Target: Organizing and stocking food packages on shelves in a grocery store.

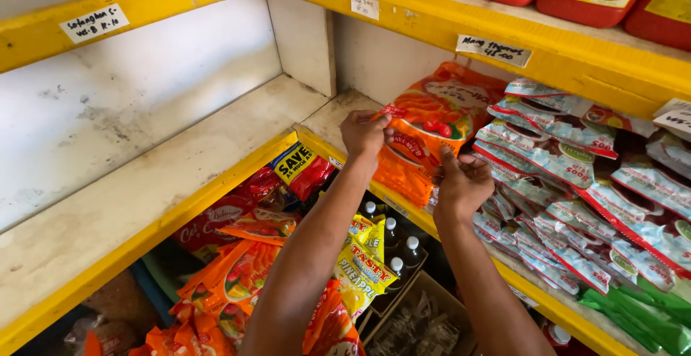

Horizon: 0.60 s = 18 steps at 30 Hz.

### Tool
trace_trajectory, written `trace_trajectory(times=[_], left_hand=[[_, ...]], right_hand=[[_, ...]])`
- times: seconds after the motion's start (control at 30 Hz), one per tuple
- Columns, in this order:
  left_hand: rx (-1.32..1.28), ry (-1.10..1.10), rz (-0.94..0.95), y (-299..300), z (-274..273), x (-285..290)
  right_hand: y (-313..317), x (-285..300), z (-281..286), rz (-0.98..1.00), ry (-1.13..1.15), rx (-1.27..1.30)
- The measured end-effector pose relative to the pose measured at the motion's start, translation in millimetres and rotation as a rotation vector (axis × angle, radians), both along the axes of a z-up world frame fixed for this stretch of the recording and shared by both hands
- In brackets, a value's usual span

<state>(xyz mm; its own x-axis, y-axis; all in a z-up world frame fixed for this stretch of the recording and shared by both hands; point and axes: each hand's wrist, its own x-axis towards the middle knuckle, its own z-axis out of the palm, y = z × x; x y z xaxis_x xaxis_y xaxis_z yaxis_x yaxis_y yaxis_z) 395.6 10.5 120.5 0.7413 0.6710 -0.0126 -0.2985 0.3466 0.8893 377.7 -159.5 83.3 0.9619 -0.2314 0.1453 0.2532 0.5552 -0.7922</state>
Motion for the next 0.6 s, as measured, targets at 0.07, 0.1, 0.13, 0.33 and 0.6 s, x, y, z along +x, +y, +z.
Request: trace_trajectory(times=[0.07, 0.1, 0.13, 0.33, 0.6], left_hand=[[0.033, 0.061, 0.018, -4, 5, -1], [0.031, 0.063, 0.02, -4, 2, 2], [0.06, 0.068, 0.038, -4, -1, 4], [0.203, 0.112, 0.131, -4, 2, 7], [0.223, 0.199, 0.127, -9, 17, -7]], right_hand=[[1, 4, -3, -0.028, -0.02, -0.01], [1, 4, -4, -0.027, -0.018, -0.012], [1, 5, -5, -0.037, -0.02, -0.018], [5, 2, -1, -0.044, -0.02, -0.06], [3, 8, -7, -0.027, -0.048, -0.032]])
